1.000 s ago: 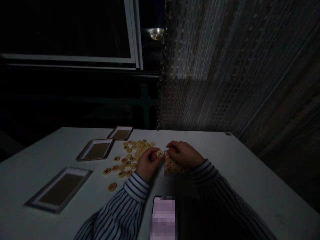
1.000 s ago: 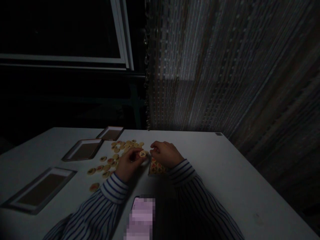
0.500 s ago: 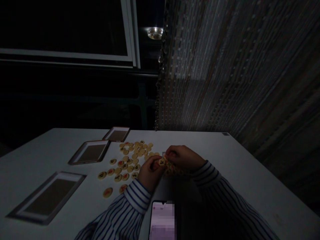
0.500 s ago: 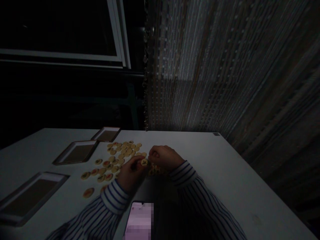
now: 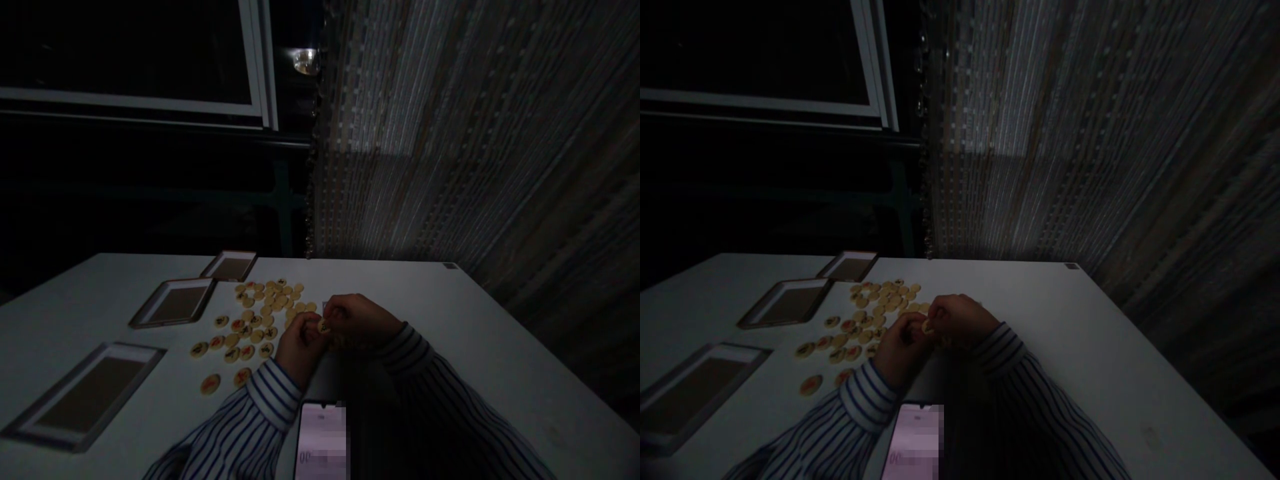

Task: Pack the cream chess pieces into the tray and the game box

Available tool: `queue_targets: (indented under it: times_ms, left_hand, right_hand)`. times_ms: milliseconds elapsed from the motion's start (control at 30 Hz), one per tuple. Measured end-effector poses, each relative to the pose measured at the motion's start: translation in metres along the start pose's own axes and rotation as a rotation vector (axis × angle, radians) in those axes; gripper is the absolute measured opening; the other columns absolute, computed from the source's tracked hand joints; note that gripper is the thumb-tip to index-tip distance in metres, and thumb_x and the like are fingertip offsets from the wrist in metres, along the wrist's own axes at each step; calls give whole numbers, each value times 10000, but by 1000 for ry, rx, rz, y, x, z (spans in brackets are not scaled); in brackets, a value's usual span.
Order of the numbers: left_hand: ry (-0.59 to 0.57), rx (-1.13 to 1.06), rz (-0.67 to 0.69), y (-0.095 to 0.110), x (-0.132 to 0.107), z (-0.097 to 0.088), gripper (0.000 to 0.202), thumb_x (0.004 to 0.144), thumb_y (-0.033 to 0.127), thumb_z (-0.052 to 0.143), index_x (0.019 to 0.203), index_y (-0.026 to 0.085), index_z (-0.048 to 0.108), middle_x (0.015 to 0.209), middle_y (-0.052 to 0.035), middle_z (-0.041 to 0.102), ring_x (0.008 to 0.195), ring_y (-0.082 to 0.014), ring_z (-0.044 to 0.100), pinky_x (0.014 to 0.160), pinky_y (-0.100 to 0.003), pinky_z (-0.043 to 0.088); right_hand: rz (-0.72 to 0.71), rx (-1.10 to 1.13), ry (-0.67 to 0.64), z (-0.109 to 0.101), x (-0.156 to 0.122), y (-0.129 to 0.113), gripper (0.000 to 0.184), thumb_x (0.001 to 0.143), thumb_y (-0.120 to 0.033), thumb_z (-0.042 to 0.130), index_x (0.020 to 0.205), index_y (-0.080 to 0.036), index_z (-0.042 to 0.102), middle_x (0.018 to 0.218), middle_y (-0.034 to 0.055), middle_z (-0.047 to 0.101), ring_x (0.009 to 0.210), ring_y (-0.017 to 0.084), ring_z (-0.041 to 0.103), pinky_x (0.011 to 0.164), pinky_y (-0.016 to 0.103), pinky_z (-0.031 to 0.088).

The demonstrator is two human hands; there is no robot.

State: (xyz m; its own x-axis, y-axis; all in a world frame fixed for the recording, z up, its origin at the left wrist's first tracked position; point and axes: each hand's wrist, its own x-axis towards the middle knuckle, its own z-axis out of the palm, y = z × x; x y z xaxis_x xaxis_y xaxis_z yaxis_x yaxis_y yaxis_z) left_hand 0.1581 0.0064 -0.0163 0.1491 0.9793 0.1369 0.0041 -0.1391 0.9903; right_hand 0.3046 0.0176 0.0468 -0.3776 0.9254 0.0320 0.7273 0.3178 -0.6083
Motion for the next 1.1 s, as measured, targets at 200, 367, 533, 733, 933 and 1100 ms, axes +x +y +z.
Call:
queue_targets:
  times_ms: [200,367,533,733,933,1100]
  left_hand:
    - [32,-115,-24,1,0,-2,288,551,204,675,791,144,529,583,33,571,527,-78,531,516,-198,436]
    - [101,-115,-9,-5,2,-3,264,560,241,668,783,138,573,629,1,615,560,-92,563,540,-214,463]
    - [90,-100,-17,-9,3,-5,264,573,239,675,807,136,609,666,-25,654,604,-118,599,583,-245,499]
    - [75,-85,-13,-8,2,-7,286,609,282,664,847,128,626,739,-54,686,682,-140,630,662,-265,512]
    - [62,-20,10,-5,1,-8,283,633,311,644,860,143,656,772,-57,700,717,-169,643,680,-289,524]
    - [79,-19,15,-3,0,-7,272,647,308,627,865,149,659,818,-58,699,761,-172,643,708,-287,520]
  right_hand:
    - [-15,7,26,-2,-2,2,144,733,-235,530,840,-179,608,717,2,636,662,118,564,583,215,370]
    - [-22,-29,29,-5,-4,0,163,732,-223,518,858,-184,615,740,4,638,686,126,563,602,220,365]
    - [2,-64,22,-5,-3,-1,187,735,-221,507,884,-194,616,762,8,648,701,133,568,612,224,369]
    - [-2,-105,13,-5,-3,-2,197,736,-252,508,892,-206,619,794,12,655,716,138,572,623,228,375]
    - [11,-106,23,-5,-4,-4,180,744,-295,514,861,-206,617,758,8,655,689,137,576,600,226,378]
    - [15,-111,17,-6,-3,-5,195,740,-325,535,861,-200,623,777,14,660,714,146,583,620,233,386]
